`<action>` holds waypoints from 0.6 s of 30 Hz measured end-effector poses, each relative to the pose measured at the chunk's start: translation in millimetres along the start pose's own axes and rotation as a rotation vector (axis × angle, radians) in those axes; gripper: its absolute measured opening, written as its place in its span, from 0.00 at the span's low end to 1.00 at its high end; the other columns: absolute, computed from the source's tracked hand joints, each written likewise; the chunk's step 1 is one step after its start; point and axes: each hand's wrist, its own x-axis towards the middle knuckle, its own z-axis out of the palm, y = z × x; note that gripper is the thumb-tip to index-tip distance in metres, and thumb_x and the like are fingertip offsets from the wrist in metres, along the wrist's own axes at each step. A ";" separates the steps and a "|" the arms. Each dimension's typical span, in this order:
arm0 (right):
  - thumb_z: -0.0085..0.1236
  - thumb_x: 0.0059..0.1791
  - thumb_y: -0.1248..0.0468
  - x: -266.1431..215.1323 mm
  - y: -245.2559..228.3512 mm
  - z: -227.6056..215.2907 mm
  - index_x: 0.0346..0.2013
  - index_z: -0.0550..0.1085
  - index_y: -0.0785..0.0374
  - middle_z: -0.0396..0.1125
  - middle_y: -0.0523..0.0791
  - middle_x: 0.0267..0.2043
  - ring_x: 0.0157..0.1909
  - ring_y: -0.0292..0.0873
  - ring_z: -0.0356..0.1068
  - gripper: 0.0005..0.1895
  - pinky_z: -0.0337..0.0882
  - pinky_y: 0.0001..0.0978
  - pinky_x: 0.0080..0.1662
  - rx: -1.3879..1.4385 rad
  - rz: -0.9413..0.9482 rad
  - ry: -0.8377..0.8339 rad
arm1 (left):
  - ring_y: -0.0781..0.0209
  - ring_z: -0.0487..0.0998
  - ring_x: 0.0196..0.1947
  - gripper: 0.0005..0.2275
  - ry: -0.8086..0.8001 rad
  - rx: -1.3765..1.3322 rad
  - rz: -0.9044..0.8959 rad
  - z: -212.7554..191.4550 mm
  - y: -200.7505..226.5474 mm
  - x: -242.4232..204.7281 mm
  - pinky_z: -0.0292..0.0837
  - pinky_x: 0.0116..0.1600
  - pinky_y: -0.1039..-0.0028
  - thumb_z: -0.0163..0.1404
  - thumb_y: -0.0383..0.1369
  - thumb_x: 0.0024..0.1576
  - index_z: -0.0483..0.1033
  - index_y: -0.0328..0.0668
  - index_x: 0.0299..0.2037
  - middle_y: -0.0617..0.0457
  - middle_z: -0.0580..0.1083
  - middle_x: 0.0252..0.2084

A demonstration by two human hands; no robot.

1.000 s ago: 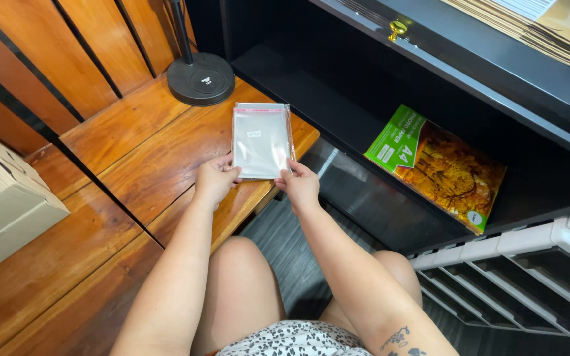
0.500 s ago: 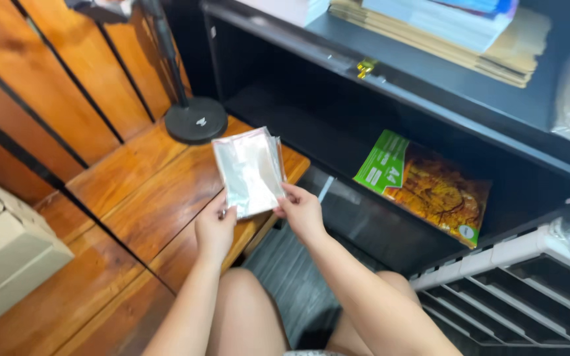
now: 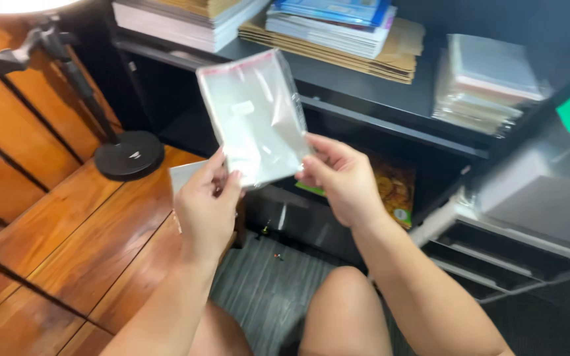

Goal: The person repeatedly picks up stacks of plastic sleeves from a wooden bench and places them on a shelf. Then the person opens a cardboard box and removes small glass cups one by one, placing them on the bench.

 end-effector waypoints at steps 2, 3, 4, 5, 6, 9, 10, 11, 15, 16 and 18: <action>0.59 0.49 0.77 10.1 -25.2 -25.2 0.60 0.73 0.69 0.73 0.52 0.34 0.31 0.45 0.79 0.23 0.85 0.41 0.38 -0.003 -0.036 0.022 | 0.59 0.83 0.25 0.19 -0.041 -0.041 0.067 26.7 25.6 12.0 0.81 0.31 0.74 0.58 0.23 0.56 0.77 0.37 0.59 0.45 0.82 0.34; 0.59 0.49 0.77 14.5 -37.5 -37.5 0.60 0.73 0.68 0.73 0.50 0.34 0.32 0.45 0.79 0.24 0.85 0.39 0.39 -0.002 -0.061 0.030 | 0.57 0.83 0.24 0.19 -0.069 -0.071 0.127 39.3 38.4 17.2 0.81 0.30 0.72 0.58 0.23 0.56 0.76 0.35 0.59 0.42 0.81 0.34; 0.59 0.49 0.77 16.2 -49.9 -49.5 0.60 0.73 0.68 0.73 0.50 0.34 0.32 0.45 0.79 0.24 0.85 0.39 0.39 -0.006 -0.067 0.041 | 0.57 0.83 0.24 0.19 -0.079 -0.079 0.129 54.9 43.8 23.5 0.81 0.30 0.72 0.58 0.23 0.56 0.76 0.35 0.59 0.42 0.81 0.34; 0.58 0.49 0.78 18.5 -62.6 -60.8 0.61 0.72 0.68 0.73 0.51 0.34 0.33 0.46 0.79 0.24 0.85 0.40 0.41 -0.018 -0.108 0.052 | 0.59 0.83 0.23 0.18 -0.112 -0.102 0.153 70.2 49.5 30.1 0.81 0.28 0.74 0.58 0.23 0.57 0.77 0.36 0.58 0.43 0.81 0.33; 0.57 0.50 0.78 20.5 -75.5 -72.1 0.61 0.72 0.68 0.73 0.51 0.35 0.35 0.47 0.80 0.24 0.85 0.41 0.42 -0.030 -0.149 0.064 | 0.61 0.83 0.22 0.17 -0.145 -0.124 0.178 85.6 55.6 36.7 0.80 0.27 0.76 0.57 0.24 0.57 0.77 0.37 0.57 0.44 0.81 0.32; 0.57 0.51 0.78 33.3 -96.7 -115.3 0.62 0.72 0.65 0.73 0.50 0.37 0.37 0.48 0.80 0.24 0.86 0.39 0.43 -0.079 -0.215 0.137 | 0.56 0.85 0.32 0.17 -0.153 -0.091 0.228 131.3 72.4 50.5 0.80 0.36 0.71 0.61 0.29 0.54 0.80 0.43 0.55 0.47 0.81 0.33; 0.57 0.51 0.78 36.1 -103.1 -124.2 0.62 0.72 0.65 0.73 0.50 0.37 0.37 0.48 0.80 0.24 0.86 0.39 0.43 -0.084 -0.222 0.145 | 0.56 0.85 0.32 0.17 -0.160 -0.101 0.232 148.4 77.2 53.4 0.80 0.36 0.71 0.61 0.29 0.54 0.80 0.43 0.55 0.47 0.81 0.33; 0.56 0.52 0.77 38.7 -109.6 -133.9 0.62 0.72 0.65 0.73 0.50 0.37 0.38 0.48 0.81 0.23 0.86 0.38 0.44 -0.117 -0.259 0.181 | 0.60 0.85 0.34 0.17 -0.170 -0.124 0.210 166.2 82.1 55.5 0.80 0.38 0.75 0.61 0.31 0.54 0.81 0.46 0.54 0.50 0.82 0.33; 0.56 0.50 0.71 35.6 -143.8 -154.2 0.63 0.72 0.69 0.68 0.42 0.27 0.33 0.34 0.76 0.25 0.83 0.22 0.43 -0.292 -0.357 0.279 | 0.68 0.84 0.41 0.17 -0.329 -0.220 0.103 206.4 118.3 59.5 0.77 0.48 0.78 0.52 0.32 0.55 0.81 0.48 0.56 0.58 0.84 0.42; 0.56 0.50 0.71 39.2 -145.2 -164.9 0.63 0.72 0.69 0.68 0.42 0.27 0.33 0.34 0.76 0.25 0.83 0.22 0.43 -0.297 -0.362 0.282 | 0.68 0.84 0.41 0.17 -0.331 -0.227 0.105 217.8 123.1 60.2 0.77 0.48 0.78 0.52 0.32 0.55 0.81 0.48 0.56 0.58 0.84 0.42; 0.55 0.52 0.74 47.9 -146.1 -184.3 0.63 0.72 0.70 0.69 0.43 0.31 0.34 0.35 0.76 0.23 0.83 0.20 0.43 -0.395 -0.425 0.367 | 0.67 0.84 0.46 0.18 -0.400 -0.180 0.045 238.5 131.4 62.7 0.77 0.48 0.75 0.51 0.34 0.55 0.81 0.52 0.56 0.61 0.84 0.43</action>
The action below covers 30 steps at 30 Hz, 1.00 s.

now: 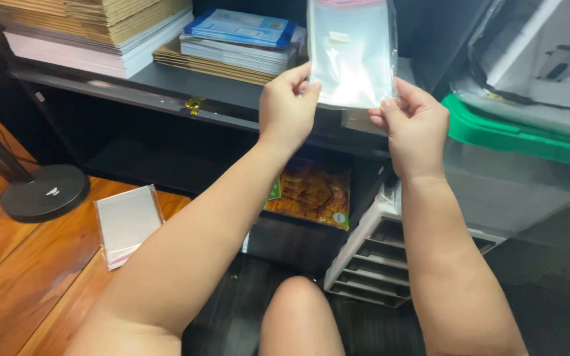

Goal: The person repeatedly picks up stacks of plastic sleeves from a wooden bench and places them on a shelf. Then the person opens a cardboard box and removes small glass cups one by one, placing them on the bench.

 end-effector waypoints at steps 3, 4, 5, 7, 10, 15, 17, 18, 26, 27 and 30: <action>0.53 0.52 0.73 16.2 11.9 -17.2 0.61 0.72 0.71 0.68 0.42 0.33 0.34 0.36 0.79 0.21 0.82 0.20 0.42 -0.156 -0.058 0.064 | 0.70 0.82 0.42 0.19 -0.071 -0.032 -0.108 24.1 8.2 11.3 0.76 0.49 0.77 0.51 0.34 0.56 0.81 0.56 0.58 0.65 0.84 0.42; 0.53 0.52 0.73 19.3 9.5 -19.5 0.61 0.72 0.71 0.68 0.42 0.33 0.34 0.36 0.79 0.21 0.82 0.20 0.42 -0.158 -0.061 0.065 | 0.70 0.82 0.42 0.19 -0.071 -0.035 -0.106 32.0 7.5 16.1 0.76 0.49 0.77 0.51 0.34 0.56 0.81 0.56 0.58 0.65 0.84 0.42; 0.52 0.52 0.75 21.6 7.4 -22.1 0.60 0.71 0.67 0.67 0.42 0.32 0.34 0.36 0.79 0.21 0.83 0.21 0.41 -0.231 -0.099 0.090 | 0.68 0.83 0.45 0.18 -0.082 -0.071 -0.127 40.3 6.5 20.3 0.76 0.51 0.76 0.51 0.33 0.56 0.81 0.54 0.57 0.62 0.84 0.46; 0.51 0.51 0.76 27.7 7.7 -28.3 0.59 0.70 0.63 0.66 0.42 0.31 0.33 0.37 0.79 0.21 0.84 0.23 0.40 -0.307 -0.138 0.118 | 0.66 0.84 0.48 0.17 -0.097 -0.109 -0.146 55.2 3.7 28.7 0.77 0.53 0.75 0.52 0.32 0.56 0.81 0.52 0.56 0.60 0.84 0.50; 0.52 0.49 0.73 43.3 22.4 -39.8 0.41 0.80 0.59 0.76 0.41 0.29 0.31 0.36 0.80 0.11 0.77 0.27 0.42 -0.673 -0.299 0.142 | 0.63 0.83 0.52 0.16 -0.108 -0.071 -0.159 74.9 -3.9 42.7 0.76 0.56 0.73 0.52 0.33 0.56 0.82 0.54 0.55 0.60 0.83 0.54; 0.54 0.42 0.75 67.7 48.3 -47.5 0.40 0.84 0.61 0.71 0.51 0.36 0.35 0.57 0.72 0.16 0.70 0.45 0.40 -0.980 -0.533 0.133 | 0.60 0.82 0.55 0.16 -0.102 0.001 -0.154 90.3 -8.0 56.6 0.75 0.58 0.71 0.54 0.34 0.56 0.82 0.55 0.55 0.60 0.82 0.55; 0.48 0.40 0.74 68.5 50.6 -44.7 0.32 0.78 0.60 0.65 0.50 0.33 0.31 0.57 0.66 0.12 0.65 0.47 0.35 -1.038 -0.508 0.137 | 0.61 0.82 0.54 0.16 -0.113 0.017 -0.168 93.1 -6.9 58.6 0.75 0.56 0.71 0.53 0.35 0.56 0.82 0.56 0.55 0.61 0.82 0.54; 0.42 0.38 0.74 68.8 51.6 -42.4 0.24 0.72 0.59 0.60 0.49 0.30 0.26 0.58 0.61 0.10 0.61 0.49 0.30 -1.093 -0.484 0.138 | 0.63 0.82 0.53 0.16 -0.122 0.034 -0.183 93.6 -6.6 59.7 0.75 0.55 0.71 0.53 0.36 0.57 0.82 0.58 0.55 0.63 0.82 0.54; 0.46 0.47 0.73 71.1 67.1 -34.2 0.30 0.75 0.65 0.63 0.53 0.36 0.28 0.65 0.68 0.08 0.70 0.58 0.32 -1.345 -0.397 0.132 | 0.62 0.82 0.54 0.17 -0.128 0.104 -0.232 112.3 -24.6 72.1 0.74 0.59 0.70 0.56 0.40 0.54 0.82 0.56 0.54 0.61 0.82 0.55; 0.45 0.48 0.73 68.9 67.9 -33.4 0.31 0.76 0.65 0.63 0.53 0.38 0.27 0.64 0.69 0.10 0.71 0.58 0.31 -1.368 -0.396 0.120 | 0.63 0.82 0.55 0.18 -0.133 0.104 -0.254 113.3 -25.8 72.0 0.73 0.60 0.72 0.56 0.42 0.54 0.82 0.54 0.54 0.60 0.82 0.53; 0.47 0.50 0.69 52.4 57.5 -25.5 0.30 0.76 0.63 0.61 0.51 0.43 0.25 0.61 0.71 0.09 0.72 0.57 0.25 -1.492 -0.369 0.132 | 0.62 0.81 0.56 0.18 -0.140 0.158 -0.287 110.8 -25.0 71.5 0.73 0.60 0.71 0.56 0.45 0.52 0.83 0.57 0.53 0.62 0.82 0.53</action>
